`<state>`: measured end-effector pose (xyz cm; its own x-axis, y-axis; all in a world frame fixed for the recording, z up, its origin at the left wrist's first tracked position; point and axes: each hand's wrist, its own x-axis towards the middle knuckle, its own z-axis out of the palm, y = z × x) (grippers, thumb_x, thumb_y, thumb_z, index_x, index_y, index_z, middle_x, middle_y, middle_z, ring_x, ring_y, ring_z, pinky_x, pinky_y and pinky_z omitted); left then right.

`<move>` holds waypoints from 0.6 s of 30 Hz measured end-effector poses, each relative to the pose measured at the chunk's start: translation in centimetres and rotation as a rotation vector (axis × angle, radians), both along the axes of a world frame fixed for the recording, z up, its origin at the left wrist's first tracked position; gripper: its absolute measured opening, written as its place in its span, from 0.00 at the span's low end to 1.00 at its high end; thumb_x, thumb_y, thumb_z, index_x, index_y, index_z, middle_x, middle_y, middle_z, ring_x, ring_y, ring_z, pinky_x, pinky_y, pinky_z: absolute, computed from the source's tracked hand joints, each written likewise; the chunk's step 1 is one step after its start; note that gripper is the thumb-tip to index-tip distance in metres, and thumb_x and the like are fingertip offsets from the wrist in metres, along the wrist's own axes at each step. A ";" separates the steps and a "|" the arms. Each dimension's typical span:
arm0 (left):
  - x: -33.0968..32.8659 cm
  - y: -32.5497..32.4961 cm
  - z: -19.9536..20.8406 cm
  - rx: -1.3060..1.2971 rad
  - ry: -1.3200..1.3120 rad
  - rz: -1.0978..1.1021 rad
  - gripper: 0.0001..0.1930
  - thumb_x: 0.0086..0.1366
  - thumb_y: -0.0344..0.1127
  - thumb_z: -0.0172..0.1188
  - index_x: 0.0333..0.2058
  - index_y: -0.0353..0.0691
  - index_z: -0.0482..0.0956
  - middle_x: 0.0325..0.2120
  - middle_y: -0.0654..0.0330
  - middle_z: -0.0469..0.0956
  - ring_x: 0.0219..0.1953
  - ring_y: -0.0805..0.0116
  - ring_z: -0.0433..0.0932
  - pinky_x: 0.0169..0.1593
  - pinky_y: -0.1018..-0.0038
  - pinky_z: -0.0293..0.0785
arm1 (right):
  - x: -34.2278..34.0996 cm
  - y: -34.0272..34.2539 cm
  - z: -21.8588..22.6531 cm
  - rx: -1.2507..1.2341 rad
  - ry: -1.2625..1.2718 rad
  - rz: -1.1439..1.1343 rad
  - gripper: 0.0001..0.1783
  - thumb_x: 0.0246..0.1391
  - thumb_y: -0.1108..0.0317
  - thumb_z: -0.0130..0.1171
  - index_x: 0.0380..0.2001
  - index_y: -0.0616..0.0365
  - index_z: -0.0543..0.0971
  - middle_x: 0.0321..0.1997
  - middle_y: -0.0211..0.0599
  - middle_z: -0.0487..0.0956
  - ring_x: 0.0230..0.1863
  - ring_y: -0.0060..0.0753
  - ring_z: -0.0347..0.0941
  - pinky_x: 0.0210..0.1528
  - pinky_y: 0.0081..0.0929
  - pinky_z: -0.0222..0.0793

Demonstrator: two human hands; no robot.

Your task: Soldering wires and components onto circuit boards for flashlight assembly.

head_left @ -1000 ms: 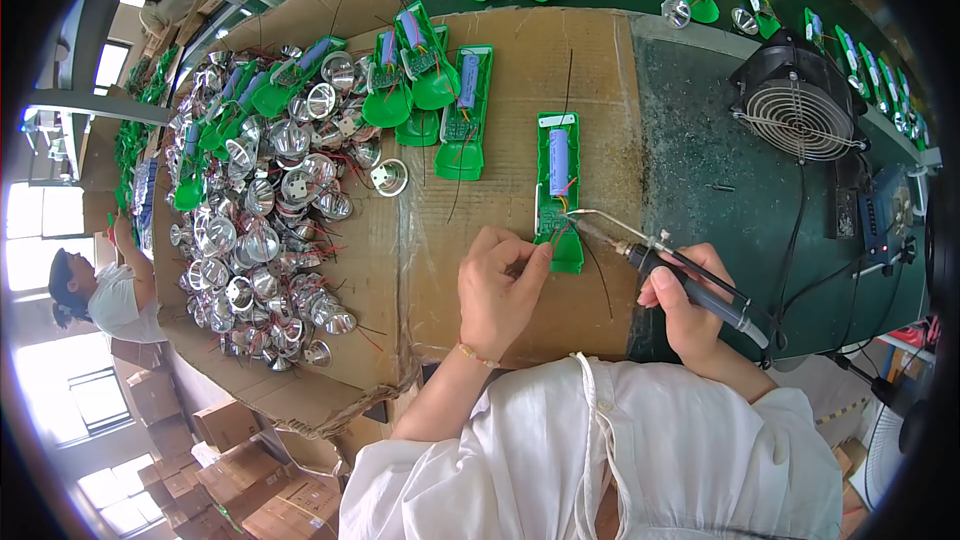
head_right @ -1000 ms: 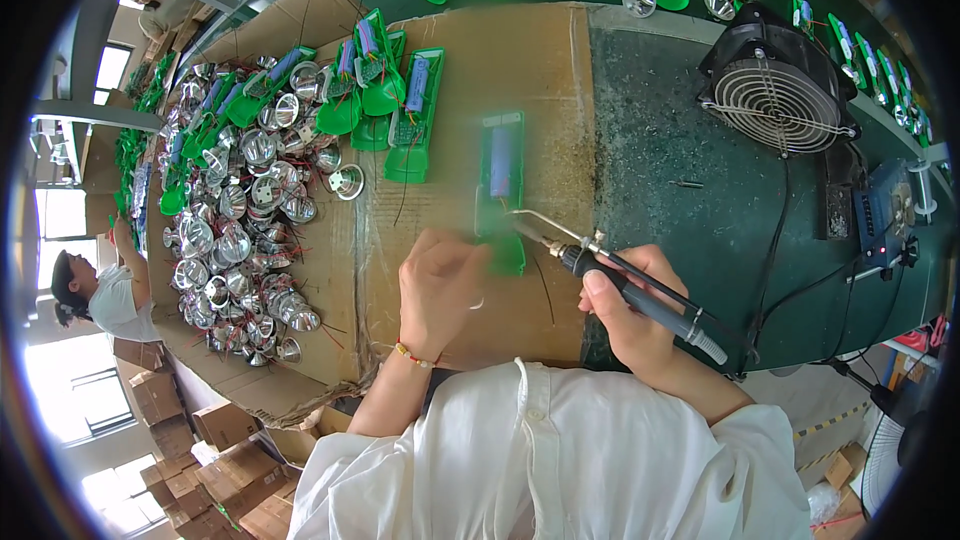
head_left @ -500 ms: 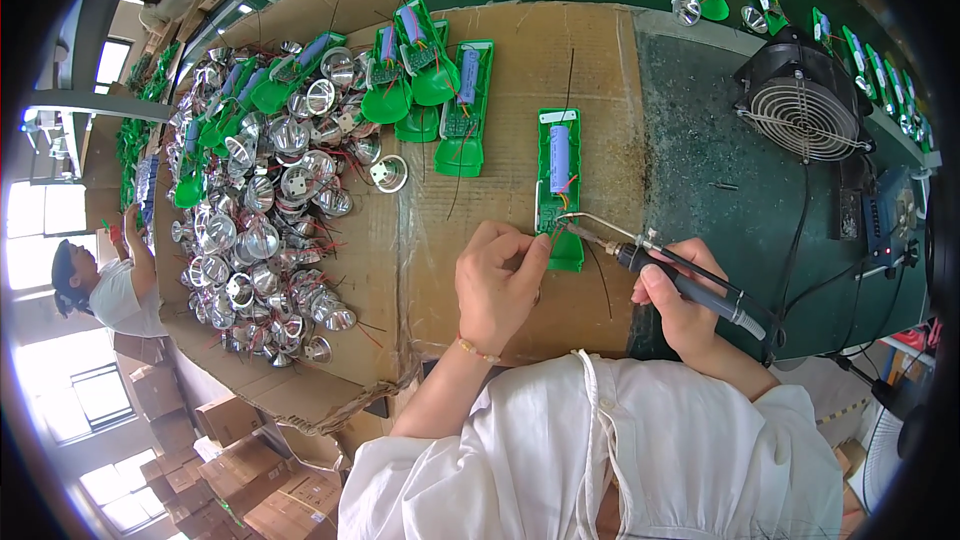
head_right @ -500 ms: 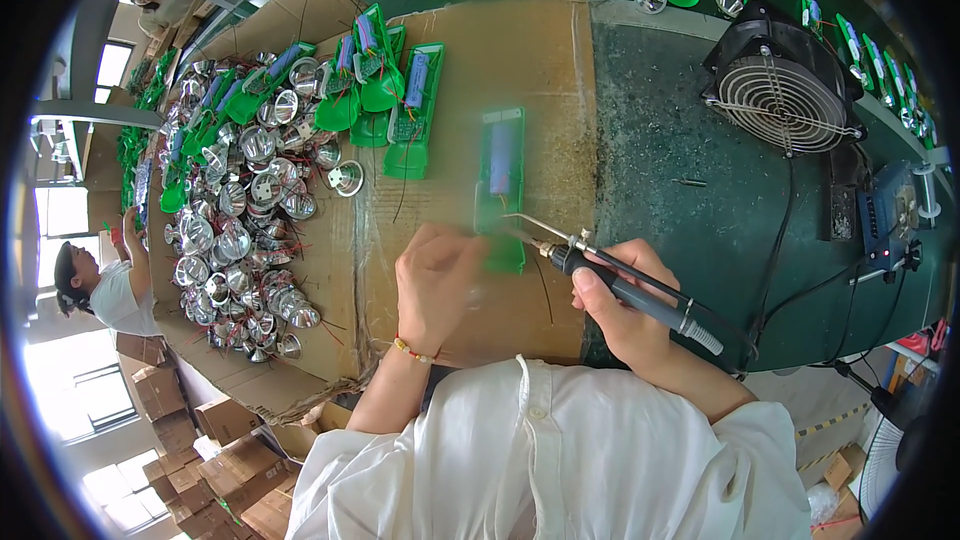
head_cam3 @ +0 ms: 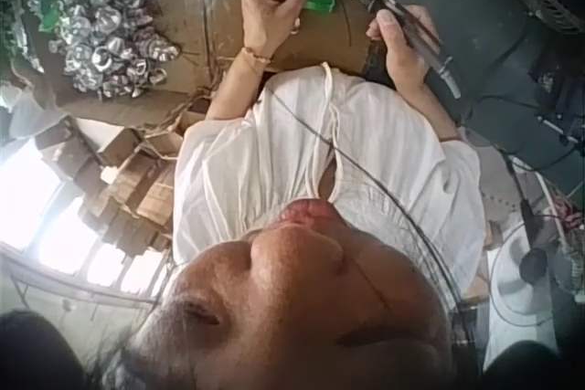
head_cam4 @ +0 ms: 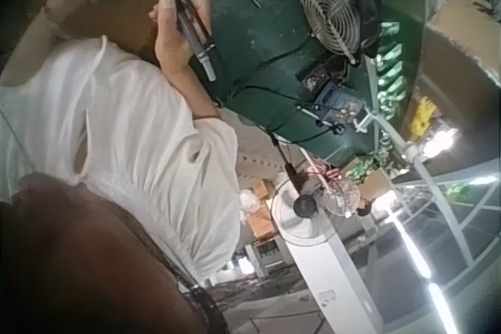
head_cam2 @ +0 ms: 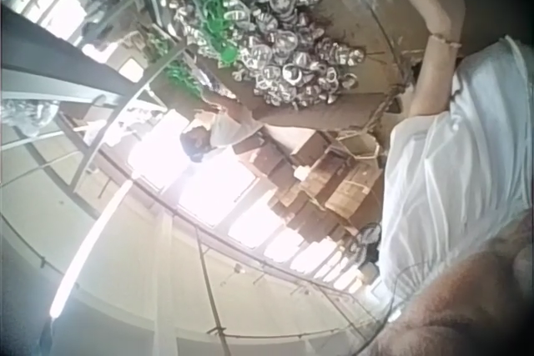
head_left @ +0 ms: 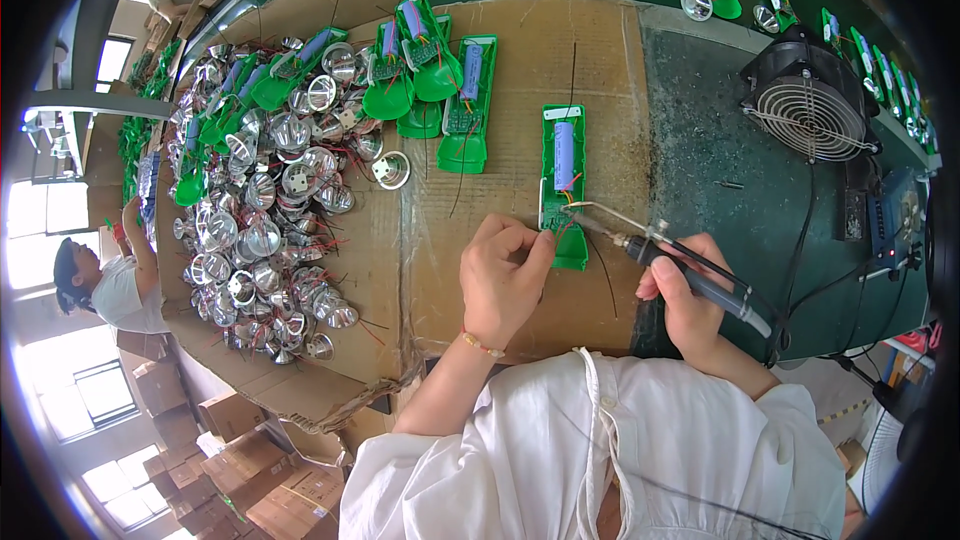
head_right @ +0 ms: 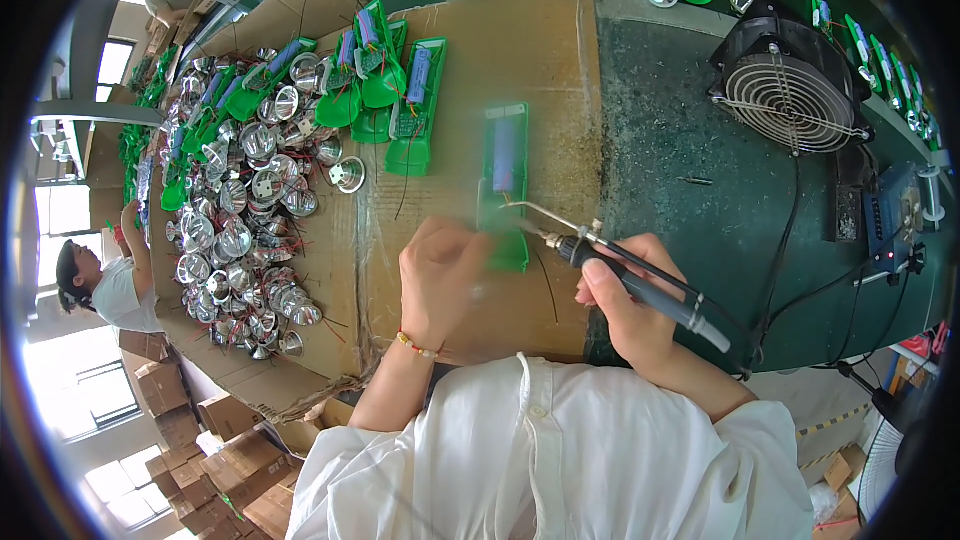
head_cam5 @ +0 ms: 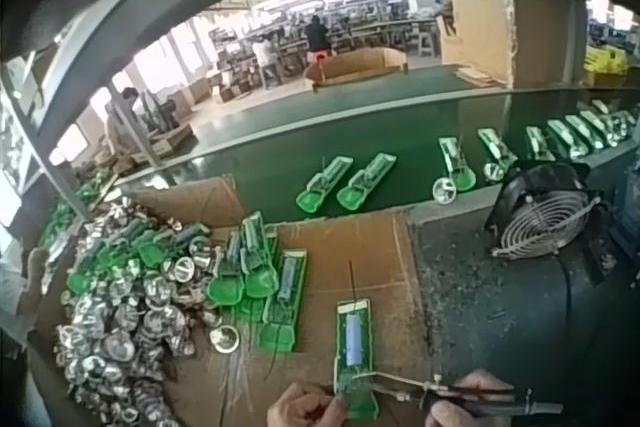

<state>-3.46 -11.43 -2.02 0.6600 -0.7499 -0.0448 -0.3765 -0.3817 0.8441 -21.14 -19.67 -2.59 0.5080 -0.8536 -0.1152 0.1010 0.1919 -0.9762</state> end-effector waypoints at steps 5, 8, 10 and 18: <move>-0.1 -0.3 0.5 0.017 0.057 0.002 0.08 0.52 0.32 0.60 0.20 0.33 0.77 0.22 0.58 0.72 0.21 0.66 0.73 0.26 0.74 0.67 | -1.0 -0.4 0.0 -0.175 -0.014 -0.026 0.10 0.52 0.70 0.54 0.33 0.63 0.65 0.21 0.38 0.73 0.20 0.23 0.71 0.24 0.20 0.69; 0.2 -0.1 0.1 0.019 -0.003 -0.012 0.08 0.52 0.31 0.60 0.20 0.33 0.77 0.22 0.58 0.72 0.21 0.67 0.73 0.26 0.74 0.67 | -1.0 -0.5 -0.2 -0.133 0.016 -0.010 0.10 0.52 0.69 0.54 0.32 0.63 0.66 0.21 0.37 0.73 0.19 0.23 0.70 0.23 0.20 0.69; 0.2 0.0 0.1 0.007 0.003 -0.001 0.07 0.51 0.30 0.61 0.20 0.32 0.76 0.22 0.58 0.72 0.21 0.67 0.72 0.26 0.73 0.67 | -1.3 -0.7 -0.3 -0.132 0.004 -0.013 0.10 0.52 0.69 0.55 0.32 0.63 0.66 0.20 0.37 0.73 0.19 0.23 0.70 0.23 0.20 0.69; 1.2 -0.8 0.9 -0.044 0.054 0.070 0.05 0.52 0.29 0.61 0.27 0.34 0.78 0.21 0.57 0.74 0.23 0.69 0.74 0.27 0.75 0.69 | -4.3 -2.6 -1.8 -0.189 0.043 -0.156 0.09 0.52 0.70 0.54 0.33 0.62 0.67 0.20 0.36 0.73 0.19 0.22 0.70 0.22 0.18 0.68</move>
